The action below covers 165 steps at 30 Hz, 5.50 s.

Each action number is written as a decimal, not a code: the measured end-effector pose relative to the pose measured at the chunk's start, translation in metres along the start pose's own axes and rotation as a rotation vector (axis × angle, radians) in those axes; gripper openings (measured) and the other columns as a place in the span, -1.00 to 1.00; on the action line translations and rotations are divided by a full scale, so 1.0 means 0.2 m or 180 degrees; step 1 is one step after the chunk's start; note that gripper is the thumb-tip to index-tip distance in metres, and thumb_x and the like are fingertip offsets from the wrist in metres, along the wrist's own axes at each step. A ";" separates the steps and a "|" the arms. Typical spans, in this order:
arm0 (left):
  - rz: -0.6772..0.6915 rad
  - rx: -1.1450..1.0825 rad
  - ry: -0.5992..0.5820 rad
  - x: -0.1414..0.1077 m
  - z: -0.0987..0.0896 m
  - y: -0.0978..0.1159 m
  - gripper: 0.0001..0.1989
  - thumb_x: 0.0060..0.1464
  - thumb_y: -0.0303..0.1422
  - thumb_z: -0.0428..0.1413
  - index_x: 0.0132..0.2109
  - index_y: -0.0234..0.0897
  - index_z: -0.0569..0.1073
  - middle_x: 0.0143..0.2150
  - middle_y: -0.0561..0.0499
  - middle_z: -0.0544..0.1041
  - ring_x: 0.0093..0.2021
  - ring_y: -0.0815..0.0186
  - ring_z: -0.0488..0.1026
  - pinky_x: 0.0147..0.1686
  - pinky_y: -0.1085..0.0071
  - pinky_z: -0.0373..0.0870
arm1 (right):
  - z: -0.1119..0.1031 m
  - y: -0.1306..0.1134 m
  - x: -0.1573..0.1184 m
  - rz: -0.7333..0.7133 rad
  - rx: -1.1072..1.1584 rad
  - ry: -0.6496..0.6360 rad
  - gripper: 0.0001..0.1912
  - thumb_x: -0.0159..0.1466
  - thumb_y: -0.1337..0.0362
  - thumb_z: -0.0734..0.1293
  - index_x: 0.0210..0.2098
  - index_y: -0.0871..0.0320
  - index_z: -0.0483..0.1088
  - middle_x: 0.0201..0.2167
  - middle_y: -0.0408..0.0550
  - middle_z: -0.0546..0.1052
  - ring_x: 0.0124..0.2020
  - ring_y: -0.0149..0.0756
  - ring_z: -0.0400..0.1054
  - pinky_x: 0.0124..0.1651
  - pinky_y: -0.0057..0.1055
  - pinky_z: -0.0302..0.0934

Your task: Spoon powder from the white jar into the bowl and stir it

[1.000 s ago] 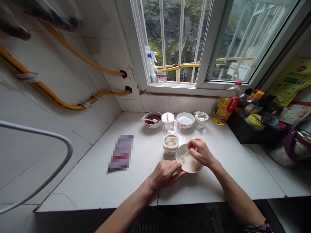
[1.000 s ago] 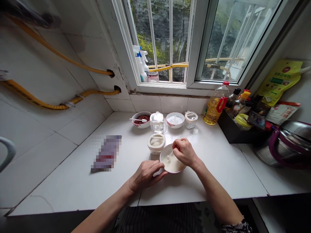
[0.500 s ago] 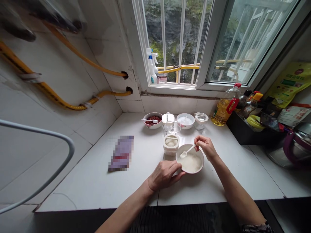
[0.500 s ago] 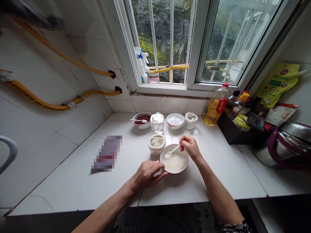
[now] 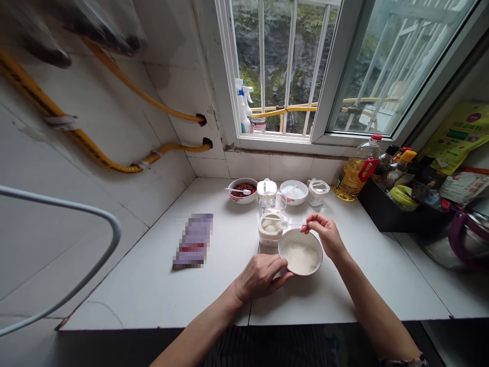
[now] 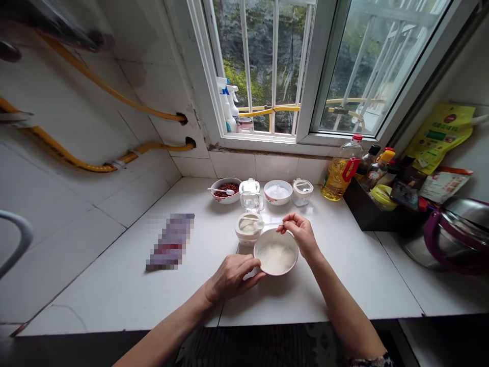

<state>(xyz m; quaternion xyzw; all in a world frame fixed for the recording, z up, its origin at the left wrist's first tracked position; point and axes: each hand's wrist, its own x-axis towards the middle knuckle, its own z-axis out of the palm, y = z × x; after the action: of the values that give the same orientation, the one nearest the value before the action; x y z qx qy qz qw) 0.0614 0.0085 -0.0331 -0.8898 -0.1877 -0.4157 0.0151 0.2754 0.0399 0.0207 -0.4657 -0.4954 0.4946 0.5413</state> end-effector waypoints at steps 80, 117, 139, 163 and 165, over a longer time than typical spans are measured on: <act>-0.0028 0.0037 -0.0024 0.01 -0.01 0.01 -0.86 0.31 -0.33 -0.02 -0.23 -0.28 0.31 -0.54 0.12 0.38 -0.60 0.40 0.32 -0.59 0.44 0.14 | 0.03 -0.01 -0.09 -0.1872 -0.1733 0.0163 -0.91 0.22 0.37 0.25 -0.36 0.05 0.35 -0.46 -0.07 0.55 -0.27 -0.14 0.43 -0.06 -0.14 0.26; 0.0006 0.0011 -0.0022 0.00 0.00 0.00 -0.87 0.31 -0.34 -0.02 -0.23 -0.27 0.31 -0.53 0.12 0.38 -0.59 0.41 0.31 -0.58 0.43 0.13 | 0.00 -0.01 0.00 0.0174 0.0000 -0.0036 -0.95 -0.03 0.30 0.28 -0.53 0.14 0.36 -0.74 -0.21 0.41 -0.62 -0.39 0.24 -0.40 -0.39 0.15; -0.0035 0.0035 -0.0046 0.00 -0.01 0.00 -0.87 0.31 -0.33 -0.02 -0.23 -0.27 0.31 -0.53 0.12 0.38 -0.59 0.41 0.32 -0.59 0.44 0.13 | 0.03 0.01 -0.07 -0.2082 -0.1799 0.0042 -0.91 0.27 0.40 0.25 -0.31 0.07 0.30 -0.44 -0.15 0.58 -0.35 -0.24 0.50 0.07 -0.13 0.23; -0.0017 0.0038 -0.0023 0.00 -0.01 0.00 -0.89 0.29 -0.34 0.00 -0.23 -0.28 0.32 -0.53 0.11 0.39 -0.59 0.41 0.33 -0.59 0.45 0.15 | 0.00 -0.01 -0.03 -0.0239 -0.1090 -0.0278 -0.93 -0.01 0.33 0.18 -0.58 0.11 0.28 -0.70 -0.25 0.26 -0.62 -0.42 0.12 -0.50 -0.45 0.00; -0.0020 0.0037 -0.0031 0.00 -0.01 0.00 -0.89 0.28 -0.34 0.00 -0.22 -0.28 0.32 -0.53 0.12 0.39 -0.59 0.41 0.33 -0.59 0.45 0.15 | 0.00 -0.01 -0.03 -0.0230 -0.1032 -0.0243 -0.93 -0.02 0.32 0.19 -0.59 0.12 0.28 -0.71 -0.26 0.25 -0.63 -0.43 0.10 -0.51 -0.45 -0.02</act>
<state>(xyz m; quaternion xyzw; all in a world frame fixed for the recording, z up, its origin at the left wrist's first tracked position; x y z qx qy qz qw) 0.0608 0.0074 -0.0321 -0.8911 -0.1930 -0.4104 0.0180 0.2756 0.0347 0.0221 -0.5097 -0.6054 0.4058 0.4572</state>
